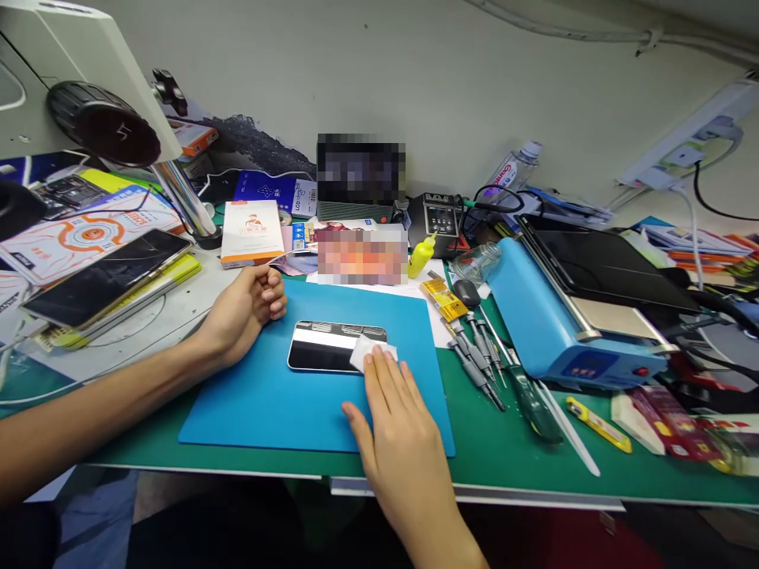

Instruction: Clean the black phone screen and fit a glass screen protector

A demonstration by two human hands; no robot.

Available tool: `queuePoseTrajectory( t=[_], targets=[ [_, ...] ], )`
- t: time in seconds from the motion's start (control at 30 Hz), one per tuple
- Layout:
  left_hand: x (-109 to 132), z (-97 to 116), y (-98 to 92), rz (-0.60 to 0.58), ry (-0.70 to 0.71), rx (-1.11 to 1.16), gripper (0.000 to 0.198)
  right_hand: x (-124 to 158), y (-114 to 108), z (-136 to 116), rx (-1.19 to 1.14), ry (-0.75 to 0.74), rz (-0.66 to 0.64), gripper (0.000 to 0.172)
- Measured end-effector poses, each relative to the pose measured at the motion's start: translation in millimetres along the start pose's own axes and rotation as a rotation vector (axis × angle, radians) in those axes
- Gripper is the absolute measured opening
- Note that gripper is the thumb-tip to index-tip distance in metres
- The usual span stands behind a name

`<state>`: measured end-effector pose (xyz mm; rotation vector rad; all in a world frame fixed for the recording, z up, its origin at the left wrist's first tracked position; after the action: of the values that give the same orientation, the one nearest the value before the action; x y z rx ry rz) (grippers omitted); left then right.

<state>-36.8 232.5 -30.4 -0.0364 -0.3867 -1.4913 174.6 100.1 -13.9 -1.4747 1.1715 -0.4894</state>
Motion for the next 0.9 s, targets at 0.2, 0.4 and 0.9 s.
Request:
queuePoseTrajectory(
  t=[0.2, 0.4, 0.9],
  targets=[
    [1, -1, 0.1, -0.008, 0.007, -0.019, 0.027, -17, 7, 19, -0.109, 0.066, -0.068, 0.062],
    [1, -2, -0.2, -0.027, 0.025, -0.030, 0.026, -25, 7, 27, -0.137, 0.088, -0.121, 0.061],
    [0, -2, -0.2, -0.031, 0.032, 0.004, 0.022, -26, 13, -34, -0.156, -0.097, -0.137, 0.067]
  ],
)
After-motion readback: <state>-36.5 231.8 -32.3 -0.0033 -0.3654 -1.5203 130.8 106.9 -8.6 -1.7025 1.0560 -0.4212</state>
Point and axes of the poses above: each hand's wrist, its own x-axis away from the middle knuckle, its own y-axis out of the palm, z = x × y, the point moved 8 cm from there along -x, towards the middle knuckle, and after that the axes turned 13 degrees about -x, right-handed, at the moved point
